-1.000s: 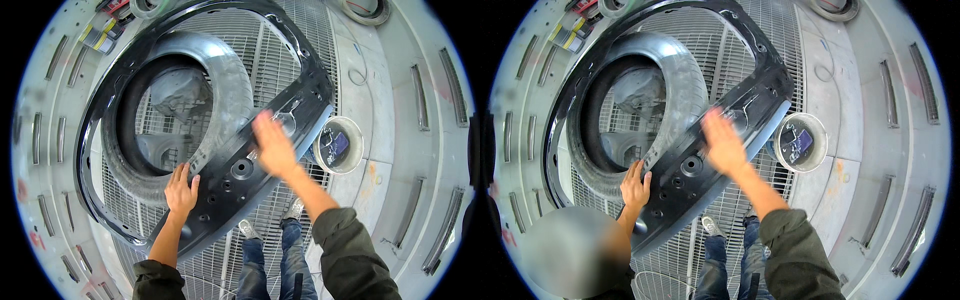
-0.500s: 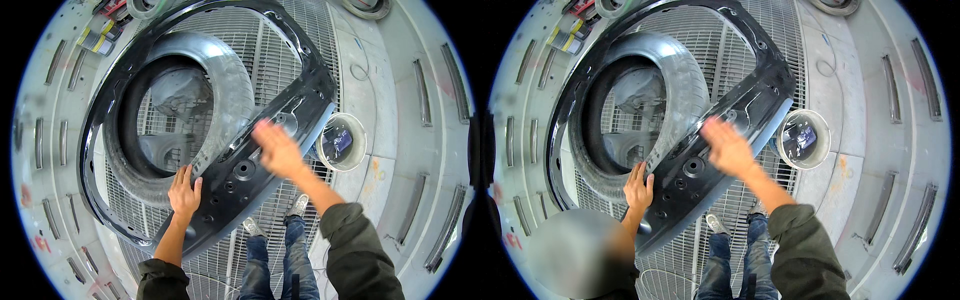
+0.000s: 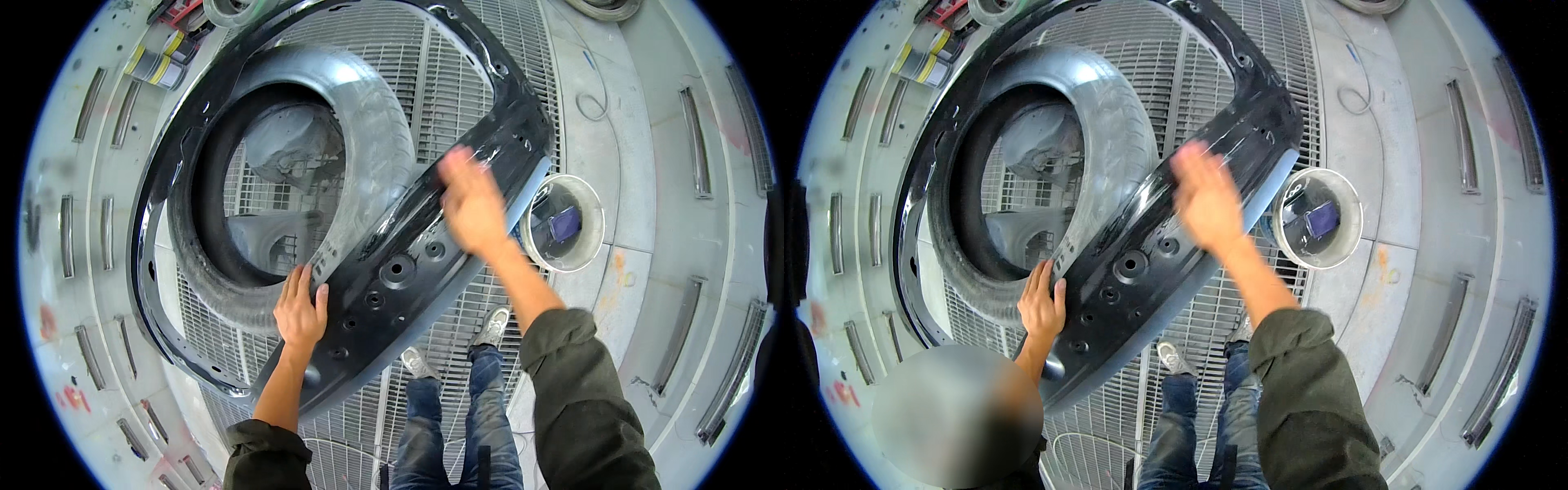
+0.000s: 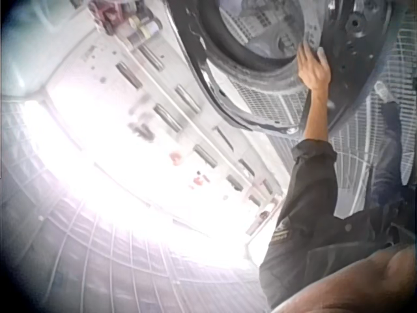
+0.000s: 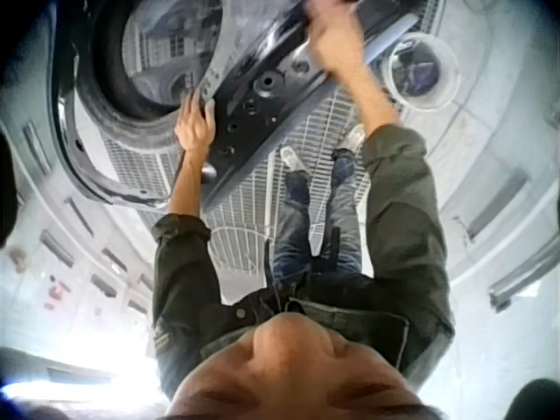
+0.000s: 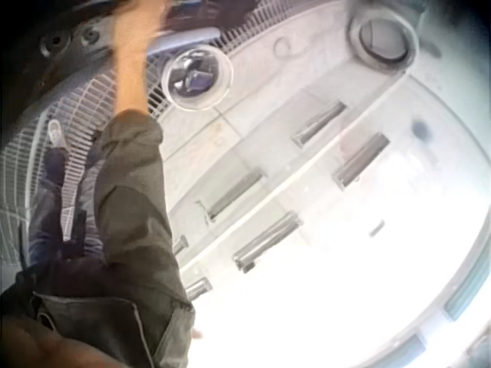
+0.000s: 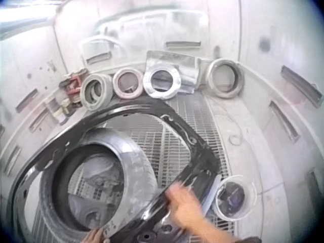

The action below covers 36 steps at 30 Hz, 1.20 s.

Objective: The person sands a large, curved, dark grey car part, likely a wheel arch liner, using a sanding block. They repeatedly dip the block into a bucket of water and continue sanding various sections of the part's surface.

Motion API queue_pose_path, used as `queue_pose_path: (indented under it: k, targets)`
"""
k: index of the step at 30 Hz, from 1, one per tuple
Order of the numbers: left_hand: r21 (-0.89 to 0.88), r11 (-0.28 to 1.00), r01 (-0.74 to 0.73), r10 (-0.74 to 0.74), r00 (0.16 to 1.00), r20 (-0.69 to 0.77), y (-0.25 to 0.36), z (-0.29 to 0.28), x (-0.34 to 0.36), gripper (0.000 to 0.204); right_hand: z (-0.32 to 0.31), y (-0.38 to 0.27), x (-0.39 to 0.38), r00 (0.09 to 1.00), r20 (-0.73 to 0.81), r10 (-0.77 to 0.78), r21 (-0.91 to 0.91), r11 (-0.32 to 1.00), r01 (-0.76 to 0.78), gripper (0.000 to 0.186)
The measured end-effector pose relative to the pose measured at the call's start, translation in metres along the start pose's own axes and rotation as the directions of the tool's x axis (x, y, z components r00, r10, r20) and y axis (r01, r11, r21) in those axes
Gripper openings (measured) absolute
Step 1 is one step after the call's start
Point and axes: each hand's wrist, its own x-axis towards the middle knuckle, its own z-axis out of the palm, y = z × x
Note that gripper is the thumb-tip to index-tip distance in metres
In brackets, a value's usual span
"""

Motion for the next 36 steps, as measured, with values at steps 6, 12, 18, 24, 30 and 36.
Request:
queue_pose_path:
  k: [6, 12, 18, 24, 30, 36]
  targets:
    - [0.012, 1.000, -0.018, 0.018, 1.000, 0.010, 0.003, 0.001, 0.005, 0.044, 0.031, -0.122, -0.039, 0.987, 0.084, 0.136, 0.072, 0.987, -0.142, 0.077]
    - [0.019, 1.000, -0.003, 0.003, 1.000, -0.004, 0.001, -0.002, 0.000, 0.044, -0.014, -0.024, -0.028, 0.962, 0.211, -0.174, 0.113, 0.982, 0.153, 0.067]
    - [-0.014, 1.000, -0.013, 0.013, 1.000, 0.015, 0.006, 0.001, 0.010, 0.045, 0.011, -0.103, -0.057, 0.976, 0.178, 0.125, -0.025, 0.992, -0.122, 0.077]
    - [-0.006, 1.000, -0.015, 0.016, 1.000, 0.006, 0.001, -0.001, 0.005, 0.045, 0.002, -0.039, -0.063, 0.926, 0.157, -0.342, 0.151, 0.935, 0.320, 0.074]
    - [0.001, 1.000, -0.011, 0.011, 1.000, 0.011, 0.001, 0.002, 0.004, 0.046, 0.020, -0.136, -0.077, 0.981, 0.176, 0.080, 0.115, 0.988, -0.102, 0.078]
    - [-0.014, 1.000, 0.013, -0.013, 1.000, 0.016, -0.001, 0.001, 0.002, 0.046, 0.005, -0.088, -0.078, 0.931, 0.140, -0.337, 0.221, 0.927, 0.302, 0.063]
